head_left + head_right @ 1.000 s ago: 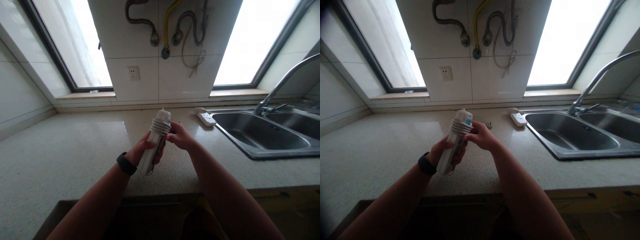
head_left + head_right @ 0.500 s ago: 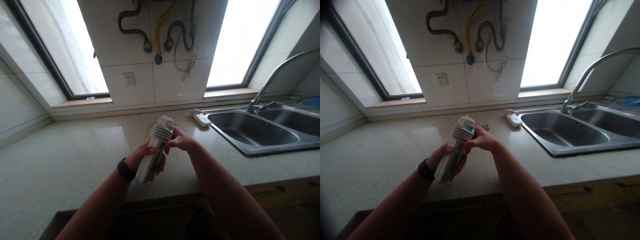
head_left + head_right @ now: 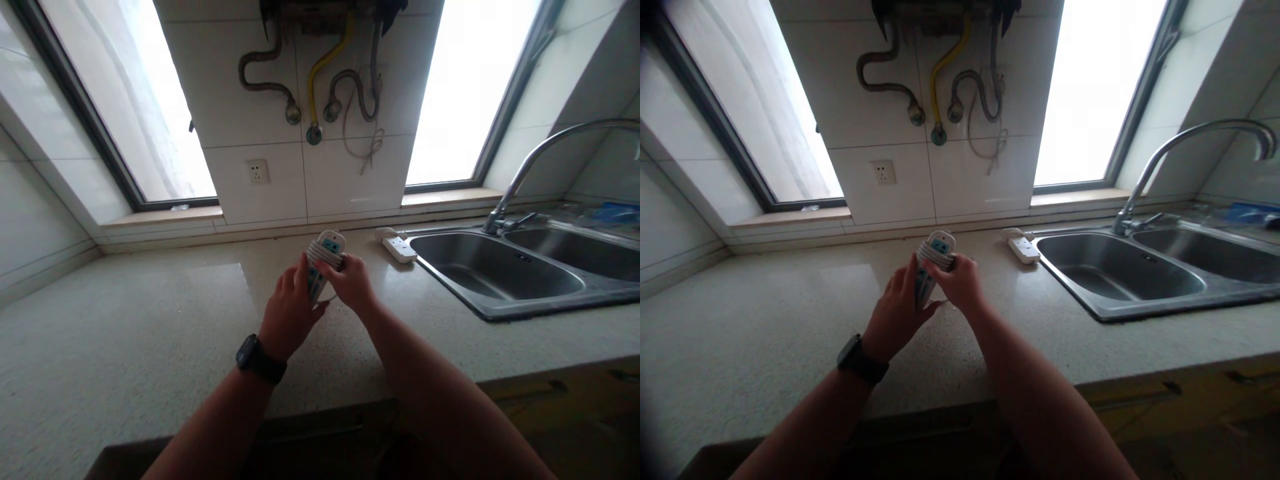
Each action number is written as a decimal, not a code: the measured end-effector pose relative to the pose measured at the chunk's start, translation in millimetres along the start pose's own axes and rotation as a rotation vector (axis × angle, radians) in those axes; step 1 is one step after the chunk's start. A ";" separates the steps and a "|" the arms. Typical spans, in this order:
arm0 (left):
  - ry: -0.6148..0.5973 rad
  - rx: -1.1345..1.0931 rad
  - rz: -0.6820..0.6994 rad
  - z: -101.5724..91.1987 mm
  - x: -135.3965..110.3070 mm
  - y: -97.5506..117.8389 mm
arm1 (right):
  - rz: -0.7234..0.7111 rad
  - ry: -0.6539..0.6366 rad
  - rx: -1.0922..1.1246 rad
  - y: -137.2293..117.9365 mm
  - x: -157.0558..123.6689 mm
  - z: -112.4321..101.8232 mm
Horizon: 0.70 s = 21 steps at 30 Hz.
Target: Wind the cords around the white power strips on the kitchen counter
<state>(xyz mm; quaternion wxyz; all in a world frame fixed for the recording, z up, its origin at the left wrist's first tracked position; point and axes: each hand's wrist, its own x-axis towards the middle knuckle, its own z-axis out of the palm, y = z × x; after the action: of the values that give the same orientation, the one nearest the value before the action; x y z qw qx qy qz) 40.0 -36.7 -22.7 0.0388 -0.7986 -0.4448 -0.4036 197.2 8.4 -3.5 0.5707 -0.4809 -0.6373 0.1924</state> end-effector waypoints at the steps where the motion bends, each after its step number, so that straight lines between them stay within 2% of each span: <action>1: 0.024 0.062 -0.012 1.2 -0.5 3.0 | 0.006 0.020 -0.036 -2.9 -2.3 3.3; 4: 0.069 0.113 -0.051 6.6 -1.6 6.7 | 0.014 0.042 -0.109 -9.0 -7.2 11.2; 7: 0.095 0.057 -0.112 11.5 -1.0 4.6 | 0.009 -0.004 -0.073 -8.6 -7.0 15.1; 12: 0.082 -0.069 -0.237 6.2 3.9 -0.3 | -0.018 -0.233 0.172 2.5 2.3 10.3; 17: 0.012 -0.409 -0.393 -2.7 9.0 -12.9 | -0.022 -0.542 0.320 14.6 5.8 2.3; 19: 0.007 -0.504 -0.420 -4.1 10.5 -17.1 | -0.022 -0.609 0.386 18.7 6.1 1.2; 21: 0.000 -0.594 -0.417 -6.1 11.6 -17.4 | -0.022 -0.620 0.434 21.5 7.3 0.6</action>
<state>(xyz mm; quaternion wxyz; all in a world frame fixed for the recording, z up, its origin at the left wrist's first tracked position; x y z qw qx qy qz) 26.6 -20.9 -15.9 -0.2780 -0.6671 -0.4613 -0.5146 205.9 24.6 -16.8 0.4415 -0.2611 -0.7292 0.4531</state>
